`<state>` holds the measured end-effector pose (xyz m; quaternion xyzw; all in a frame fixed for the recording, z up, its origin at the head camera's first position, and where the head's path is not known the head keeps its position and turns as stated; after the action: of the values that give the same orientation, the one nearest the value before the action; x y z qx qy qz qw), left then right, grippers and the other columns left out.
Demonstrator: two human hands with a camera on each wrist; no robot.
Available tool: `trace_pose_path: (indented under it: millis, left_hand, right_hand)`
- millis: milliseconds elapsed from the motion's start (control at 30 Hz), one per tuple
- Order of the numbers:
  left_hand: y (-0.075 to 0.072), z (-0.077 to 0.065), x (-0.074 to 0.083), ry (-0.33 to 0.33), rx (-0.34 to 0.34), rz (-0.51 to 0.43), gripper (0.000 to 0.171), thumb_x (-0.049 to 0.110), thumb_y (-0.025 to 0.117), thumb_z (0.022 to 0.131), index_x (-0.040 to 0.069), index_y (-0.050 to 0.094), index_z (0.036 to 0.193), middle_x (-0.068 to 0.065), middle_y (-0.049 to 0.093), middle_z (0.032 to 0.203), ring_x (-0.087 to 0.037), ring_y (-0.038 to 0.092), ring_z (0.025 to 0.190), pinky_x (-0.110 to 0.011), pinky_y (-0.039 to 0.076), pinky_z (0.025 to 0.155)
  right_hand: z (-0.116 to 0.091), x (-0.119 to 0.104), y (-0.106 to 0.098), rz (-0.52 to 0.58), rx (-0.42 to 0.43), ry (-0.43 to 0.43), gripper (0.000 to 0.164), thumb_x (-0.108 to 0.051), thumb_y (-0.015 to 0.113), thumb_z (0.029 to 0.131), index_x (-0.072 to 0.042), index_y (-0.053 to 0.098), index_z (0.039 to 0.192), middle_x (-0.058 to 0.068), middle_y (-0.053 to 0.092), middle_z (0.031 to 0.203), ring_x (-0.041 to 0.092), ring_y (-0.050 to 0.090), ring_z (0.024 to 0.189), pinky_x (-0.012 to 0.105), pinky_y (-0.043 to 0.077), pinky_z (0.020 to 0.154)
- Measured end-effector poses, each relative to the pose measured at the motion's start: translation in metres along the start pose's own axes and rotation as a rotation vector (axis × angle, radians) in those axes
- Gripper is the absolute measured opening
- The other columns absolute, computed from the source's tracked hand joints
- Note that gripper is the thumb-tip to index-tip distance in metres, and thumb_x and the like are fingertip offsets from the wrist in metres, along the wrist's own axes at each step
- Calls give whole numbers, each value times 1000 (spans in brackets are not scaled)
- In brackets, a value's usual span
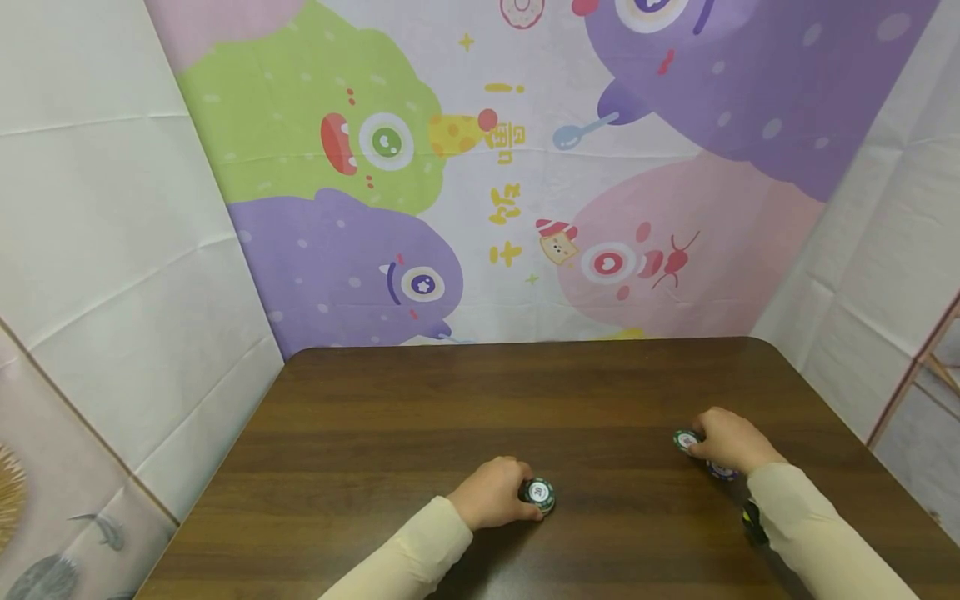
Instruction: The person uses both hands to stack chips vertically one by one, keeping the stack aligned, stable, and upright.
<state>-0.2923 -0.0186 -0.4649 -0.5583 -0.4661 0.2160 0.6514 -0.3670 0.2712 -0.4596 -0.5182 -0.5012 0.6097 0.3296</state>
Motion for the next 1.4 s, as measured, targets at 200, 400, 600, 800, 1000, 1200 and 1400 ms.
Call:
trace_pose_path:
  millis: [200, 400, 600, 800, 1000, 1200, 1400]
  left_hand:
    - [0, 0, 0, -5, 0, 5, 45, 34, 84, 76, 7, 71, 109, 1, 70, 97, -8, 61, 85, -22, 50, 75]
    - [0, 0, -1, -8, 2, 9, 45, 34, 84, 76, 7, 71, 109, 0, 70, 98, -8, 61, 86, -23, 50, 76]
    - [0, 0, -1, -2, 12, 12, 44, 34, 84, 76, 7, 71, 108, 1, 70, 96, -8, 60, 85, -22, 50, 75]
    - [0, 0, -1, 4, 17, 18, 44, 34, 84, 76, 7, 71, 108, 0, 70, 96, -8, 60, 85, -22, 50, 75]
    - [0, 0, 0, 10, 18, 24, 43, 34, 84, 75, 7, 72, 107, 1, 70, 96, -8, 61, 85, -22, 50, 75]
    - [1, 0, -1, 0, 11, 19, 43, 35, 84, 76, 8, 71, 107, 1, 70, 97, -8, 61, 86, -23, 50, 76]
    - [1, 0, -2, -7, 7, 19, 44, 35, 83, 76, 8, 71, 109, 1, 70, 97, -8, 60, 86, -23, 50, 76]
  right_hand:
    - [1, 2, 0, -8, 3, -7, 21, -18, 74, 81, -11, 60, 67, 0, 53, 70, 14, 45, 62, 30, 37, 57]
    - [3, 0, 1, -17, -17, -16, 18, -18, 74, 82, -10, 64, 70, 1, 55, 74, 15, 46, 65, 32, 40, 60]
    - [6, 0, 4, -9, -36, -23, 20, -20, 73, 83, -11, 63, 68, -1, 55, 68, 14, 46, 59, 31, 39, 55]
    - [7, -3, 4, 6, -37, -22, 23, -19, 72, 84, -10, 61, 66, -2, 53, 63, 13, 46, 54, 30, 38, 52]
    - [7, -4, 5, 20, -38, -23, 21, -18, 72, 82, -9, 60, 67, -1, 52, 63, 14, 46, 54, 31, 37, 52]
    - [7, -4, 4, 12, -35, -2, 18, -21, 72, 81, -5, 64, 78, 1, 58, 70, 16, 50, 61, 34, 42, 57]
    - [7, -12, -2, 15, -18, -4, 26, -23, 73, 81, 0, 66, 90, 4, 64, 80, 17, 54, 68, 38, 48, 63]
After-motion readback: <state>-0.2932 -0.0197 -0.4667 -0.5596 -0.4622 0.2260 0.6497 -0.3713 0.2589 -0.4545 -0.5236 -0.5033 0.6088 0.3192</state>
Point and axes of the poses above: each hand's wrist, its own z-axis towards the middle knuckle, its own y-axis out of the palm, x = y × z, the point moved 10 cm from there along z, towards the middle knuckle
